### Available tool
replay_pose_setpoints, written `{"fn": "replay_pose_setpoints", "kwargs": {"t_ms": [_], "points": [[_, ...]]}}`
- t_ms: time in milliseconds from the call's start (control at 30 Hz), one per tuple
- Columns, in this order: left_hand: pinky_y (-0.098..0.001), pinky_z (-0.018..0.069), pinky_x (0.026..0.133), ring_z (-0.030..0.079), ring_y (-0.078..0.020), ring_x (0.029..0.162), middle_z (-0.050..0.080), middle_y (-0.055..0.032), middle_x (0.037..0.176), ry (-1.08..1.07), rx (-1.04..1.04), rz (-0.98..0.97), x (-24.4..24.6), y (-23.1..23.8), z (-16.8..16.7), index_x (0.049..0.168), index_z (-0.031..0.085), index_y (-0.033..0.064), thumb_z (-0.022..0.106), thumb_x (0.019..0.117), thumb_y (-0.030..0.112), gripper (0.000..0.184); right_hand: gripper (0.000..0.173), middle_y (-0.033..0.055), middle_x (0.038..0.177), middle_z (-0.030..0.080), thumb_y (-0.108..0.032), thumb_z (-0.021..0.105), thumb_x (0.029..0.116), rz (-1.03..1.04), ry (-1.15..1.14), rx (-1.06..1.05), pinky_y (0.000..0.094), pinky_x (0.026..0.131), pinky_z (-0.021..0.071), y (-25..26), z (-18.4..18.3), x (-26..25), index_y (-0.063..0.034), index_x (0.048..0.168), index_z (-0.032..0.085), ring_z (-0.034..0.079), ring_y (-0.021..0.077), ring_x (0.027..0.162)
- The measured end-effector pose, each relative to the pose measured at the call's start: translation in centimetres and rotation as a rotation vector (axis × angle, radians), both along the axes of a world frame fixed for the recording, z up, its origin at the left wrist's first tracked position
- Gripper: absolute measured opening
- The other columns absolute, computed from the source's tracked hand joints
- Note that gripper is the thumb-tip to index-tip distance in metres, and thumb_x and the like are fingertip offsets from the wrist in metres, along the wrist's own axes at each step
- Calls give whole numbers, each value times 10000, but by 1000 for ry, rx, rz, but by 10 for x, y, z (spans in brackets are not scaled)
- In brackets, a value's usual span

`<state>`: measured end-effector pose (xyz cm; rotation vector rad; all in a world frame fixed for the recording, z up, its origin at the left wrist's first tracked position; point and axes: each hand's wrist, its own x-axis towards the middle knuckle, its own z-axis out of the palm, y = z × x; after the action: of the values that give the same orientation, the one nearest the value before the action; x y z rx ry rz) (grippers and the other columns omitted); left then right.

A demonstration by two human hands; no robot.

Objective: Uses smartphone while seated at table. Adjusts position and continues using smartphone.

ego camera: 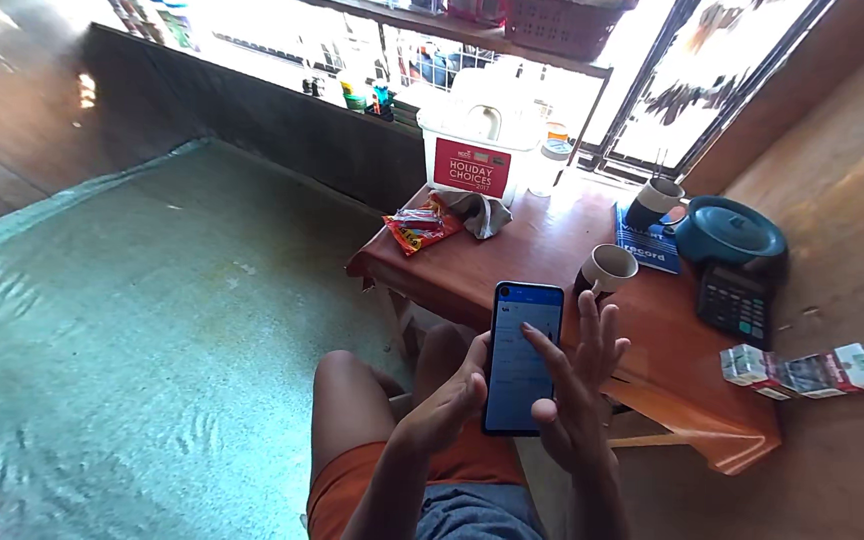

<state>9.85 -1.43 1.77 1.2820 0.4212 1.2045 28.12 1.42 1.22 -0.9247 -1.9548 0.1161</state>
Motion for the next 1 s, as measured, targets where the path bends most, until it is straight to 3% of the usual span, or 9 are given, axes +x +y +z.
{"fn": "replay_pose_setpoints", "kwargs": {"t_ms": [233, 433, 567, 767, 1000], "points": [[-339, 485, 1088, 551, -120, 1297, 527, -103, 1424, 0, -10, -12, 1, 0, 1, 1531, 169, -46, 427, 920, 767, 1049, 746, -3, 1730, 47, -780, 107, 960, 43, -25, 12, 701, 1170, -149, -4, 3, -2, -427, 1516, 457, -165, 321, 1564], [-365, 494, 1078, 574, -134, 1274, 566, -92, 1394, -17, -2, 21, -4, -1, -4, 1517, 234, -19, 429, 912, 780, 1021, 706, 18, 1707, 167, -748, 168, 989, -14, 127, 53, 645, 1214, -83, 1, 2, 6, -350, 1424, 557, -58, 293, 1580], [-360, 492, 1082, 569, -129, 1280, 563, -89, 1398, -9, 5, 12, -2, -1, -2, 1517, 223, -18, 431, 916, 771, 1014, 722, 38, 1719, 123, -767, 169, 976, 3, 11, 6, 709, 1173, -124, -2, 3, 3, -368, 1438, 555, -117, 340, 1571], [-356, 484, 1085, 563, -123, 1282, 554, -72, 1403, -36, 5, -16, 0, -2, -2, 1520, 233, 2, 434, 929, 750, 975, 717, -2, 1729, 59, -765, 141, 974, 65, -39, 18, 702, 1172, -146, -8, 3, -4, -417, 1502, 480, -153, 314, 1568], [-366, 502, 1066, 588, -124, 1257, 594, -61, 1370, -12, 50, 23, -3, -3, -8, 1501, 281, 16, 405, 917, 782, 972, 697, -23, 1716, 129, -760, 171, 981, 5, 112, 85, 650, 1212, -101, -5, 5, 8, -396, 1476, 502, -84, 273, 1580]]}}
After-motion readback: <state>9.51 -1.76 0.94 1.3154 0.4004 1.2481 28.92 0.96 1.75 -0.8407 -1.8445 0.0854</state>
